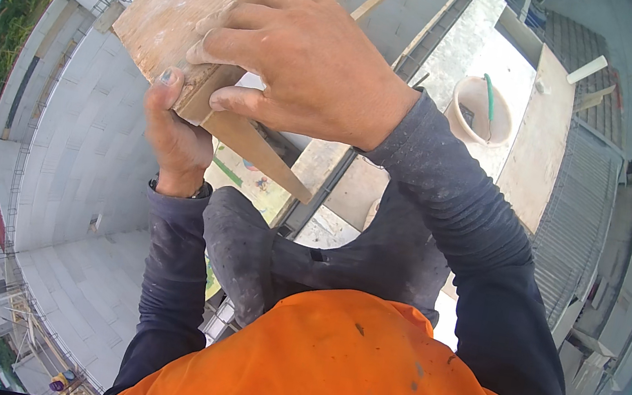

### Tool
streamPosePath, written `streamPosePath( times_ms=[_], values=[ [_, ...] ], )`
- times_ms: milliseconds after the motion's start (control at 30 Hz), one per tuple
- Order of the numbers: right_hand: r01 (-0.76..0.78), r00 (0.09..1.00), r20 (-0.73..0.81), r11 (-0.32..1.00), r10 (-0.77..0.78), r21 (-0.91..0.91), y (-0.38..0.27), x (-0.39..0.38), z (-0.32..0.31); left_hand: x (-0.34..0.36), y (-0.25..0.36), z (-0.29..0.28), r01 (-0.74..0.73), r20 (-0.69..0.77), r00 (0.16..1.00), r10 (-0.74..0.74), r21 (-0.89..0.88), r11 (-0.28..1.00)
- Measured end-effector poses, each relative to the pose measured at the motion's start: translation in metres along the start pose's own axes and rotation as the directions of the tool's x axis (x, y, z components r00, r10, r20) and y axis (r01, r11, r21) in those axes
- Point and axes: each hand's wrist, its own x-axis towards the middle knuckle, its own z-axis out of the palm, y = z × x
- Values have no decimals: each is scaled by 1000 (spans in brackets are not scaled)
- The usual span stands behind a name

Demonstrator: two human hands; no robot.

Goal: The person constructs a wooden form for concrete by marking a piece of wood with a pencil, assembling multiple wooden components, and securing them together using nails and a hammer.

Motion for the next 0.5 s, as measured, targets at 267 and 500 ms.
streamPosePath(
  times_ms=[267,500],
  values=[
    [-30,998,-52,999,28,-40,-3,-13,4,2,-1,11,21,-18,1000,-20,58,998],
    [-51,998,-30,997,50,-62,-9,-16,-3,5,-1,16,-9,90,996,-1,106,994]
  ],
)
